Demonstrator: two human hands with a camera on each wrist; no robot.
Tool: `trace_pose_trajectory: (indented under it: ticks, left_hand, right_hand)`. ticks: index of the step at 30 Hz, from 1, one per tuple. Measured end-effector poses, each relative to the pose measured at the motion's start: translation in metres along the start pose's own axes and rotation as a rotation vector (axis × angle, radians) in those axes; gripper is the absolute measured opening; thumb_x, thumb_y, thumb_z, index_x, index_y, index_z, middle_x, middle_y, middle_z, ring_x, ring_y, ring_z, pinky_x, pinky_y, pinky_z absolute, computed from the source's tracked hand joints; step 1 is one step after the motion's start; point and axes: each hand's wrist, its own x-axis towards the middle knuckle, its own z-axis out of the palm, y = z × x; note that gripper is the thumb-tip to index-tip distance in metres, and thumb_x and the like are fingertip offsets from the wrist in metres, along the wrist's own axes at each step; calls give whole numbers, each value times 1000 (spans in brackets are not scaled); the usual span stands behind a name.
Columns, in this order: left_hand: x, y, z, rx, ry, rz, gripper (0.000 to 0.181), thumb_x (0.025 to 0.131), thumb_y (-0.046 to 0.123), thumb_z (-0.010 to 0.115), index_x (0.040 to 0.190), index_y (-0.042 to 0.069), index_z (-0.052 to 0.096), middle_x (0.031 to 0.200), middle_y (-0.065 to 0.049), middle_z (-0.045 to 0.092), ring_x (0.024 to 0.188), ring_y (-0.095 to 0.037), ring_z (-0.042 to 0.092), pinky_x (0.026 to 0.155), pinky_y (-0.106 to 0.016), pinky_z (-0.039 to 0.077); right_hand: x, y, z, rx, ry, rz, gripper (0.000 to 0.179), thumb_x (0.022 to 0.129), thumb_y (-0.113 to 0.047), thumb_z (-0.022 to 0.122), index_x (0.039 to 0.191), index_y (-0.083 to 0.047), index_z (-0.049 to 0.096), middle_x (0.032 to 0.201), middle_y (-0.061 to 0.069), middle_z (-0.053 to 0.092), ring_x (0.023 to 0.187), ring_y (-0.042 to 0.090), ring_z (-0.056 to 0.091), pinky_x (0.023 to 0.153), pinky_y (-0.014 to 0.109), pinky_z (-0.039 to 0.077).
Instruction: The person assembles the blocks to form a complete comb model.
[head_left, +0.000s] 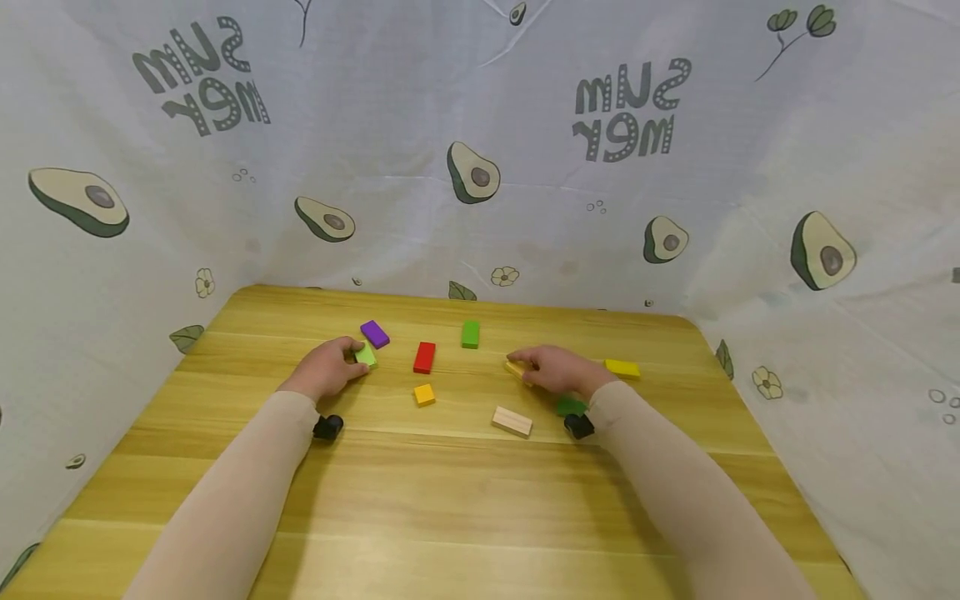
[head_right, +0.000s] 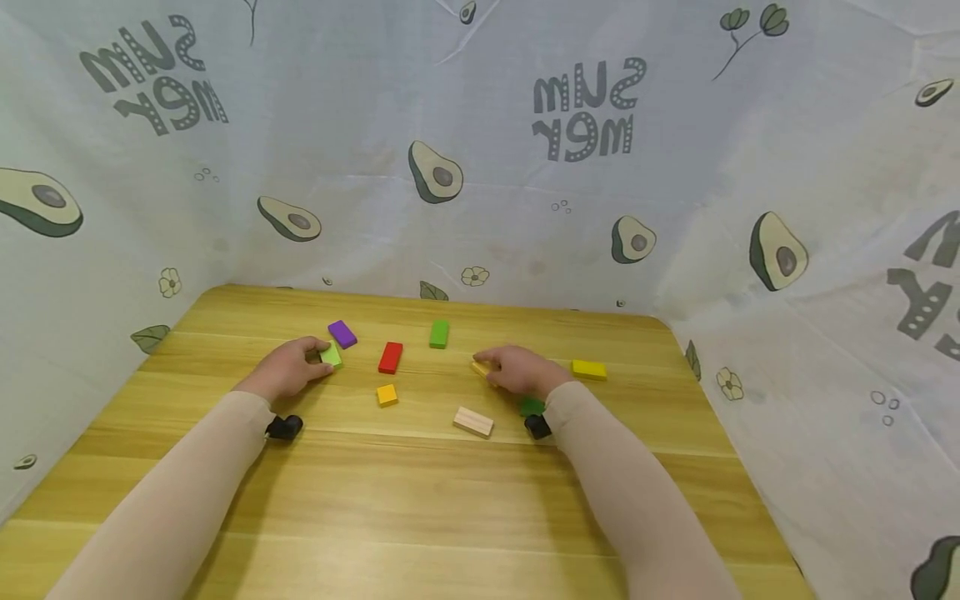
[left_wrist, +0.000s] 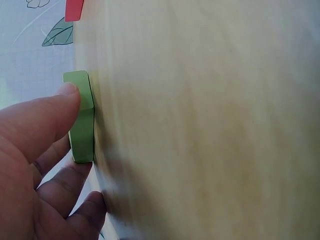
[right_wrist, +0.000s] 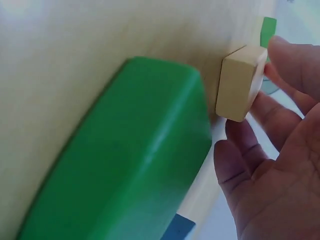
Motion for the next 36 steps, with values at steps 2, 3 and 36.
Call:
trace_pose_trajectory:
  ticks: [2, 3, 36]
  left_hand:
    - [0, 0, 0, 7, 0, 0, 56, 106, 30, 65, 155, 6, 50, 156, -25, 51, 147, -48, 44, 123, -63, 35]
    - [0, 0, 0, 8, -1, 0, 56, 106, 30, 65, 155, 6, 50, 156, -25, 51, 146, -47, 45, 123, -63, 35]
    - [3, -2, 2, -14, 4, -4, 56, 106, 29, 65, 155, 7, 51, 146, -22, 59, 134, -39, 54, 120, -60, 40]
  right_hand:
    - [-4, 0, 0, 5, -1, -7, 54, 106, -18, 63, 158, -12, 49, 152, 19, 58, 113, 26, 59, 107, 51, 50]
    - [-5, 1, 1, -3, 2, -16, 56, 105, -18, 64, 158, -10, 49, 151, 19, 59, 110, 26, 59, 106, 51, 50]
    - [-17, 18, 23, 144, 128, 7, 64, 101, -17, 71, 160, -10, 46, 137, 18, 66, 108, 23, 61, 95, 39, 54]
